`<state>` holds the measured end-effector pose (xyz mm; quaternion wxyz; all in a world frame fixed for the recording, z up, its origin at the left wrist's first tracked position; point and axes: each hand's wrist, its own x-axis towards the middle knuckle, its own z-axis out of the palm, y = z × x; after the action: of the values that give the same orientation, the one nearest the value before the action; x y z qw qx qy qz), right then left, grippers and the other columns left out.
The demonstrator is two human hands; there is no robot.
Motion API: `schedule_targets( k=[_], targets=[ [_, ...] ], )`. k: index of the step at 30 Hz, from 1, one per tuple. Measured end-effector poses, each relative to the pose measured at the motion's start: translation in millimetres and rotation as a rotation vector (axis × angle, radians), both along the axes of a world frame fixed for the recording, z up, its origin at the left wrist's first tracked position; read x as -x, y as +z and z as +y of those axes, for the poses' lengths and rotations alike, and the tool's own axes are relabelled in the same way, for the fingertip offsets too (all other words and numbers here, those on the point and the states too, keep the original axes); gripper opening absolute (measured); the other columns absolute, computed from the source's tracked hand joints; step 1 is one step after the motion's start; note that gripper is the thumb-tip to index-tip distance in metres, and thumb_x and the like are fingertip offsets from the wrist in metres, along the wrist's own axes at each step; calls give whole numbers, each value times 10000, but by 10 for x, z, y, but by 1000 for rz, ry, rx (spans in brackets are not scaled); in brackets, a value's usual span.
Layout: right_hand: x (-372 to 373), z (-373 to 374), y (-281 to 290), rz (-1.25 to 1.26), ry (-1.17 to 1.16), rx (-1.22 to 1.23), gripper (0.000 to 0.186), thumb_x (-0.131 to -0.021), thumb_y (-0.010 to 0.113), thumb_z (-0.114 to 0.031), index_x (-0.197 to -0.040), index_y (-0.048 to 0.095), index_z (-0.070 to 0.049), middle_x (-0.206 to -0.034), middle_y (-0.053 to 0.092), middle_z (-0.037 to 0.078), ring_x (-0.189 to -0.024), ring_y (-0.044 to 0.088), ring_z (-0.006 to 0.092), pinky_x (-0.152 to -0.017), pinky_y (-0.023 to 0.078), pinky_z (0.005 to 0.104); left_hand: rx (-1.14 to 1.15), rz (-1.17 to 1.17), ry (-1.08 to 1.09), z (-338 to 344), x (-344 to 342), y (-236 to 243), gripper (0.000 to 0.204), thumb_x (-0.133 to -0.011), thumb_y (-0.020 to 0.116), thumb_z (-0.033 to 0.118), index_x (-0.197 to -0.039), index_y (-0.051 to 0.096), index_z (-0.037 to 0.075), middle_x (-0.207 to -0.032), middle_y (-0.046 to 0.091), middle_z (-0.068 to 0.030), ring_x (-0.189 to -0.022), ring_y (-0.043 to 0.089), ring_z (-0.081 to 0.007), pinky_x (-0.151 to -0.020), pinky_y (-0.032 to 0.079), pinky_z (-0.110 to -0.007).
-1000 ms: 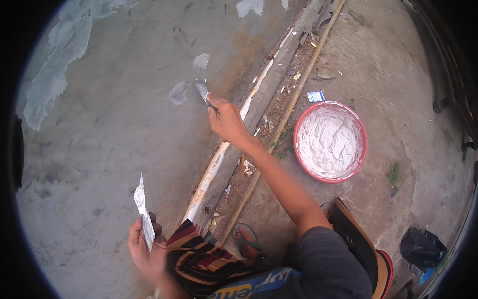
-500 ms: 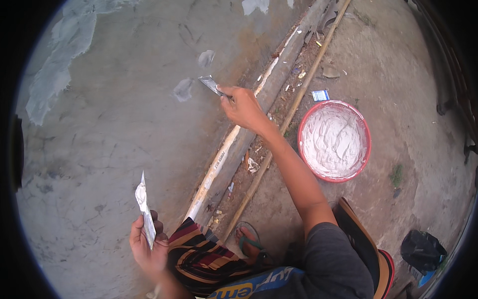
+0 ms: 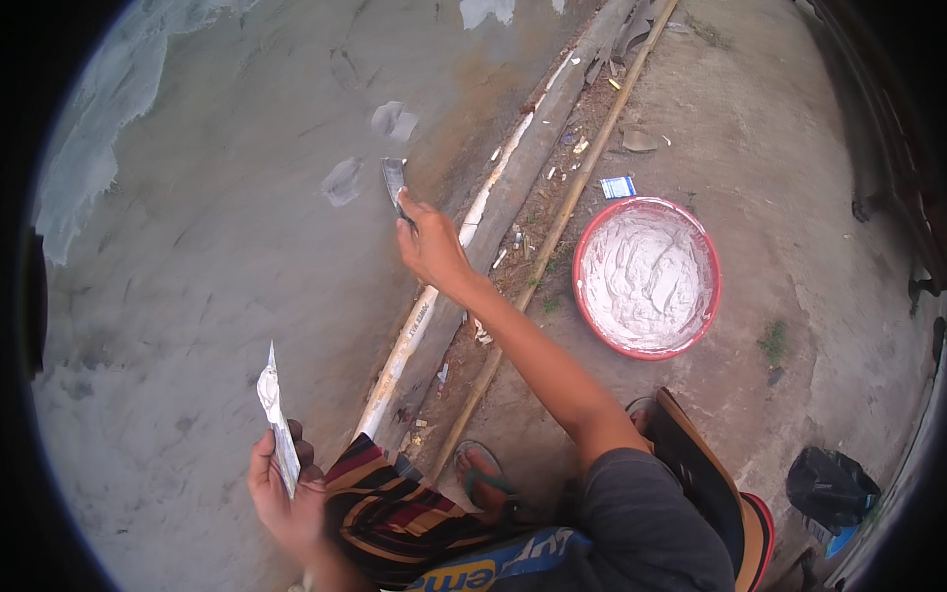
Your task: The person uses a putty knife to scoop white plaster from a red bucket and applies it to a cracked concrete wall. The person repeatedly scoops and spreads the plaster over cracks and uneven areas.
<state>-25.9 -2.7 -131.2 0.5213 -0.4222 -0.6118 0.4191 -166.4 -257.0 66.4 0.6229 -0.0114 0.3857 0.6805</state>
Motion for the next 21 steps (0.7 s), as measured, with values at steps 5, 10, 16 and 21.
schedule_targets(
  k=[5,10,16,21],
  targets=[
    [-601,278,124,151,70,256,399,-958,553,-127,-1324,546,31,-647,572,28,-468,503,73,-430,413,270,135,166,32,80,-145,92,233,-997,446,173,-1141,518,5,-1007,579,-83,-762,593,-152,-544,553,-287],
    [-445,545,116,124,-28,121,397,-954,557,-136,-1313,556,32,-591,526,3,-462,504,83,-431,411,275,130,154,49,92,-168,118,235,-999,440,171,-1143,512,-1,-1011,569,-87,-764,590,-169,-553,548,-301],
    [-458,174,57,8,138,96,392,-945,562,-122,-1303,561,37,-589,552,31,-468,536,98,-429,438,295,136,151,71,72,-148,109,243,-1000,438,168,-1167,507,5,-990,565,-74,-756,585,-158,-535,529,-295],
    [-456,328,-88,185,-35,239,417,-967,543,-125,-1350,511,35,-653,586,58,-484,565,106,-429,456,288,155,196,62,50,-116,81,249,-997,447,168,-1183,513,17,-983,572,-62,-766,593,-132,-509,505,-273]
  ],
)
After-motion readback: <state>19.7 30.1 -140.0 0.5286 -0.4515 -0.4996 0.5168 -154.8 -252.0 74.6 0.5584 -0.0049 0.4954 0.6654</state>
